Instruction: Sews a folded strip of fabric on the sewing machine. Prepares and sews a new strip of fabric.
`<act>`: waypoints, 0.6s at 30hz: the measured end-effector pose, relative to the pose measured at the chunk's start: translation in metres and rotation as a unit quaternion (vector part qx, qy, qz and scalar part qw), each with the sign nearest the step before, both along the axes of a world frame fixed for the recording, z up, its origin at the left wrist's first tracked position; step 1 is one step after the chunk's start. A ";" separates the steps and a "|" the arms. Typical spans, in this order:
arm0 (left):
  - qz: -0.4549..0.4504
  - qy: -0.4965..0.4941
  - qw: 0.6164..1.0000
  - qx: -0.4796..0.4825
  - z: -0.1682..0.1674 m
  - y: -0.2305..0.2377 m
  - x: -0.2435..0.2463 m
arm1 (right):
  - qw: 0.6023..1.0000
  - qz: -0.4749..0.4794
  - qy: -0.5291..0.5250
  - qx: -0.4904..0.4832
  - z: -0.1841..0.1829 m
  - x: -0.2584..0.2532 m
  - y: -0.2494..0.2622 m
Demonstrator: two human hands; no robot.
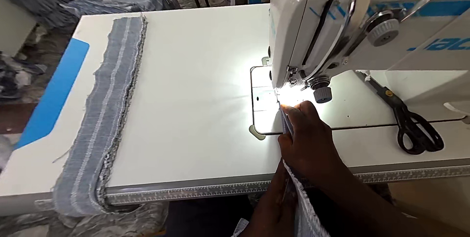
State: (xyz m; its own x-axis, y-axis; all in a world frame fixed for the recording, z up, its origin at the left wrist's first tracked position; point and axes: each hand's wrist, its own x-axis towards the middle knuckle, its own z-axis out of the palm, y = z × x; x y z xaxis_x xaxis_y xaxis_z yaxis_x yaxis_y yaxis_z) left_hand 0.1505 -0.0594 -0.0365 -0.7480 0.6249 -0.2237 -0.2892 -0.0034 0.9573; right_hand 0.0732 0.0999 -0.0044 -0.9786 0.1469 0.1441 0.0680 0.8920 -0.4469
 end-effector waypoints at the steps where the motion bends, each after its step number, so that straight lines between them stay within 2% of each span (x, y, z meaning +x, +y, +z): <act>1: 0.000 0.016 1.000 0.003 -0.001 0.001 0.000 | 1.000 0.001 0.003 0.001 0.000 0.000 0.000; 3: -0.002 0.011 1.000 -0.011 0.001 0.002 0.000 | 1.000 0.003 0.003 0.002 0.001 0.001 0.000; 8: -0.022 -0.089 0.993 -0.076 0.016 0.001 -0.001 | 1.000 0.000 0.001 0.008 0.002 0.001 -0.001; 10: -0.040 -0.055 0.992 -0.107 0.017 -0.001 -0.001 | 1.000 0.003 0.003 0.011 0.002 0.000 -0.001; 11: -0.055 0.009 0.989 -0.139 0.016 -0.002 -0.002 | 1.000 0.005 0.004 0.011 0.001 0.000 -0.001; 12: -0.073 0.102 0.973 -0.193 0.016 -0.003 -0.005 | 1.000 0.006 0.005 0.011 0.001 0.000 0.000; 13: -0.089 0.200 0.941 -0.260 0.019 -0.002 -0.009 | 1.000 0.008 0.005 0.009 0.001 0.000 0.000; 15: -0.118 0.341 0.852 -0.379 0.029 0.004 -0.021 | 1.000 0.013 0.002 0.003 0.001 0.000 0.003; 18: -0.186 0.389 0.767 -0.476 0.046 0.013 -0.044 | 0.999 0.021 -0.017 -0.026 0.003 -0.003 0.010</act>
